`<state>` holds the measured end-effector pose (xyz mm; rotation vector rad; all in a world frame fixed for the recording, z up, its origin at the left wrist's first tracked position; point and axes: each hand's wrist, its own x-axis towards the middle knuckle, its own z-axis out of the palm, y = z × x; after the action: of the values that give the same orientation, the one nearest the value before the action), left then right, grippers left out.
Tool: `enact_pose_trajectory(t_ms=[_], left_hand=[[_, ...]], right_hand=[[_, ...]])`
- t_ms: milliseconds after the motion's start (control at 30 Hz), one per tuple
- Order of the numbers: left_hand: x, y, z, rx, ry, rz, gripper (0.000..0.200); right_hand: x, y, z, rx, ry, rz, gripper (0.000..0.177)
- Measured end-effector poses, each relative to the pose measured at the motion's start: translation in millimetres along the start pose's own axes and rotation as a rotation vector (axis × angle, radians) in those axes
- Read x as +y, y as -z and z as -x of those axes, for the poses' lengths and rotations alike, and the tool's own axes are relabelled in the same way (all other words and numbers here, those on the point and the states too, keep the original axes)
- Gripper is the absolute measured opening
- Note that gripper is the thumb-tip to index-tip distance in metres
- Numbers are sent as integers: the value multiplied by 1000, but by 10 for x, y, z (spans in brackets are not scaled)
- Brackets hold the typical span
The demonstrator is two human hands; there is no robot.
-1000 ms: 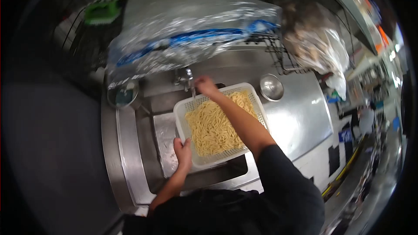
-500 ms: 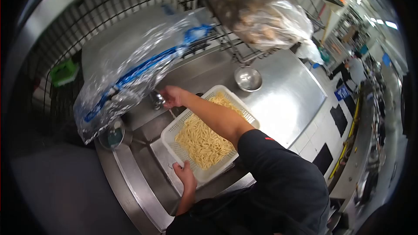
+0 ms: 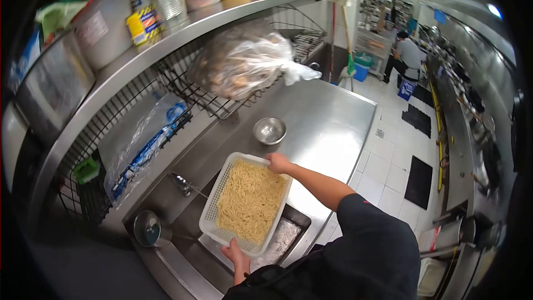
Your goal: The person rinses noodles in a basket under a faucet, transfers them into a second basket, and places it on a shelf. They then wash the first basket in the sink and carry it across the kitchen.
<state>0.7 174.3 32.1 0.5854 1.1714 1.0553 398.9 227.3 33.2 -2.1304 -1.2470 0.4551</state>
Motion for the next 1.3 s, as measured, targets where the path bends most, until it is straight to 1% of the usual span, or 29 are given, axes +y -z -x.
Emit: enact_pose_trajectory(t_ms=[67,100,133,167,200,233,267,300,367,400,433,500,533,600,633,700,733,800,833,900,933,1000,1067,1133,1200,1267,1300], left_hand=[[96,111,-15,-21,-4,-28,31],[166,114,-18,-16,9,-33,30],[248,149,-35,-24,3,-41,30],[356,192,-27,-95,24,-30,28],[414,209,-6,-165,46,-15,28],[434,209,25,-167,46,-13,28],[460,198,41,-104,-4,-58,27],[518,131,82,-42,-56,-100,26],[695,-55,270,-86,-47,-94,26],[729,-109,369,-121,-29,-94,26],[661,-111,330,-127,-19,-87,26],[523,-150,240,-310,-95,-135,24],[458,-186,267,-308,-88,-129,24],[555,-529,427,-424,-73,-123,24],[614,-698,532,-422,-73,-121,24],[744,-1084,811,-587,-132,-174,30],[827,-1291,946,-587,-133,-176,30],[997,-1741,1216,-912,-247,-190,38],[1064,-1978,1351,-911,-247,-185,38],[1174,-2501,1586,-1080,-315,-233,42],[1205,-2776,1661,-1078,-312,-226,42],[1259,-3323,1758,-1170,-350,-292,42],[1313,-3904,1842,-1211,-422,-282,41],[1408,-4442,1887,-1219,-461,-354,43],[1535,-4978,1895,-1239,-485,-386,48],[1556,-5513,1741,-1048,-699,-481,51],[1651,-5739,1763,-1050,-624,-377,52]], right_hand=[[-70,71,61,-103,16,-21,33],[-166,199,147,-82,18,-31,33],[-228,301,314,-134,-47,-90,37],[-280,398,525,-193,-115,-146,42],[-243,457,686,-191,-120,-145,42],[-200,540,837,-206,-147,-211,41],[-160,619,967,-219,-170,-276,40],[-121,712,1097,-213,-164,-272,40],[-38,925,1383,-262,-190,-468,39],[-52,1048,1544,-254,-194,-460,39],[-58,1169,1714,-191,-217,-511,38],[-68,1434,2007,-79,-247,-591,37],[-3,1549,2098,-82,-252,-582,37],[156,1811,2203,17,-250,-715,41],[186,1990,2265,58,-240,-714,42],[391,2380,2370,122,-228,-709,44],[552,2564,2414,145,-227,-703,45],[691,2944,2546,216,-244,-822,44],[828,3101,2584,215,-243,-818,44],[1095,3440,2614,314,-213,-880,46],[1216,3586,2619,311,-215,-872,46],[1456,3837,2611,394,-91,-1136,53],[1687,4123,2571,401,-76,-1109,54],[1713,4380,2485,471,-64,-1213,51],[1751,4674,2331,477,-34,-1236,50],[1741,4956,2100,479,-8,-1259,50],[1714,5100,1945,467,17,-1298,49]])
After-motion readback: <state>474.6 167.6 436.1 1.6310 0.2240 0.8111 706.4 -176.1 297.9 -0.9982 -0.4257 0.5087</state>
